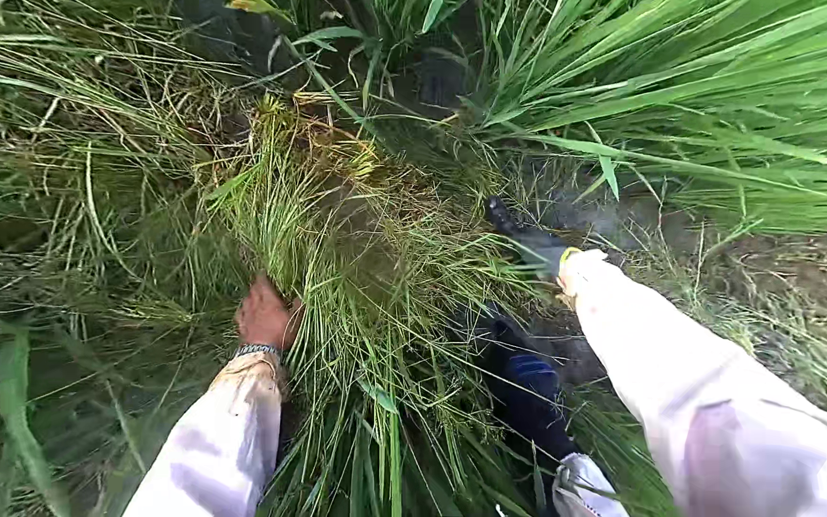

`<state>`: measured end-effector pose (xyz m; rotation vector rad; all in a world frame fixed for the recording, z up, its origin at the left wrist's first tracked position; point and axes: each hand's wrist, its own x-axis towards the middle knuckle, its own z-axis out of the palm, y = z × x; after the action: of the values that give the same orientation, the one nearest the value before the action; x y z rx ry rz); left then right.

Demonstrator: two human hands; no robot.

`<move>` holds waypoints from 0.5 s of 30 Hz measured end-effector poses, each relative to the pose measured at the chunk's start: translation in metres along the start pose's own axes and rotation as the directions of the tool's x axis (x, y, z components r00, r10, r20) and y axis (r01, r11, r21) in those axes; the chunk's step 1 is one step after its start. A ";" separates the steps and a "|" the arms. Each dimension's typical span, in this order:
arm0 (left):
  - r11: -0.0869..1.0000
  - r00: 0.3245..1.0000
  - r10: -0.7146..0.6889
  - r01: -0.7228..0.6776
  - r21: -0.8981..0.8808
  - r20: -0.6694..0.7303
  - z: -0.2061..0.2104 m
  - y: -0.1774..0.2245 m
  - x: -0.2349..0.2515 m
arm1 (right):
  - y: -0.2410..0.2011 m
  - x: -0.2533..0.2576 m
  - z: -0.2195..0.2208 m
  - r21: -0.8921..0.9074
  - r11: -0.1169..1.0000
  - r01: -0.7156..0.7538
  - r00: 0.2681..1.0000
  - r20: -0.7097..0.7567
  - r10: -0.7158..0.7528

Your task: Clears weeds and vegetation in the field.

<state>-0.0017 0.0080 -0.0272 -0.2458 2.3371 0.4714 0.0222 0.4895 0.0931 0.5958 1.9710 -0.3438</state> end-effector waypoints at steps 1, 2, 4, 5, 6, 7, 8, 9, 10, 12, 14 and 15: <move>1.000 1.000 0.003 -0.003 0.001 0.005 -0.001 -0.001 0.001 | 0.022 -0.007 0.010 -0.007 1.000 0.017 0.999 -0.052 -0.017; 1.000 1.000 0.001 -0.001 0.008 0.026 -0.002 -0.003 0.001 | 0.030 -0.022 0.018 0.025 0.999 -0.019 0.999 -0.049 0.021; 1.000 0.996 -0.028 0.026 0.018 0.082 -0.010 -0.001 0.004 | 0.026 -0.054 0.030 0.264 0.963 -0.055 0.994 -0.075 0.077; 0.998 0.991 -0.055 0.051 0.033 0.120 -0.020 0.003 0.005 | 0.027 -0.058 0.042 0.426 0.904 -0.035 0.989 -0.117 0.094; 0.994 0.986 -0.079 0.068 0.082 0.145 -0.034 0.005 0.007 | 0.028 -0.055 0.056 0.554 0.833 -0.003 0.980 -0.165 0.113; 0.984 0.987 -0.085 0.062 0.169 0.133 -0.049 0.009 0.010 | 0.027 -0.052 0.067 0.639 0.769 0.028 0.968 -0.209 0.139; 0.961 0.996 -0.064 0.044 0.273 0.067 -0.065 0.015 0.010 | 0.023 -0.053 0.073 0.685 0.726 0.061 0.955 -0.251 0.157; 0.934 0.999 0.001 0.012 0.357 -0.035 -0.082 0.021 0.011 | 0.018 -0.061 0.076 0.715 0.693 0.094 0.946 -0.281 0.162; 0.902 0.989 0.088 -0.027 0.430 -0.122 -0.103 0.033 0.013 | 0.015 -0.071 0.078 0.748 0.650 0.131 0.938 -0.306 0.163; 0.845 0.950 0.252 -0.122 0.521 -0.186 -0.148 0.105 0.006 | 0.019 -0.055 0.093 0.817 0.493 0.298 0.885 -0.430 0.178; 0.742 0.853 0.499 -0.330 0.584 -0.152 -0.164 0.174 0.017 | 0.024 -0.031 0.103 0.894 0.245 0.376 0.875 -0.429 0.224; 0.650 0.742 0.656 -0.463 0.603 -0.137 -0.157 0.196 0.040 | 0.025 -0.027 0.104 0.918 0.126 0.377 0.889 -0.396 0.228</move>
<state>-0.1887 0.1229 0.1011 0.7787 2.7637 0.0278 0.1243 0.4537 0.0703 1.5619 1.9373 -1.9104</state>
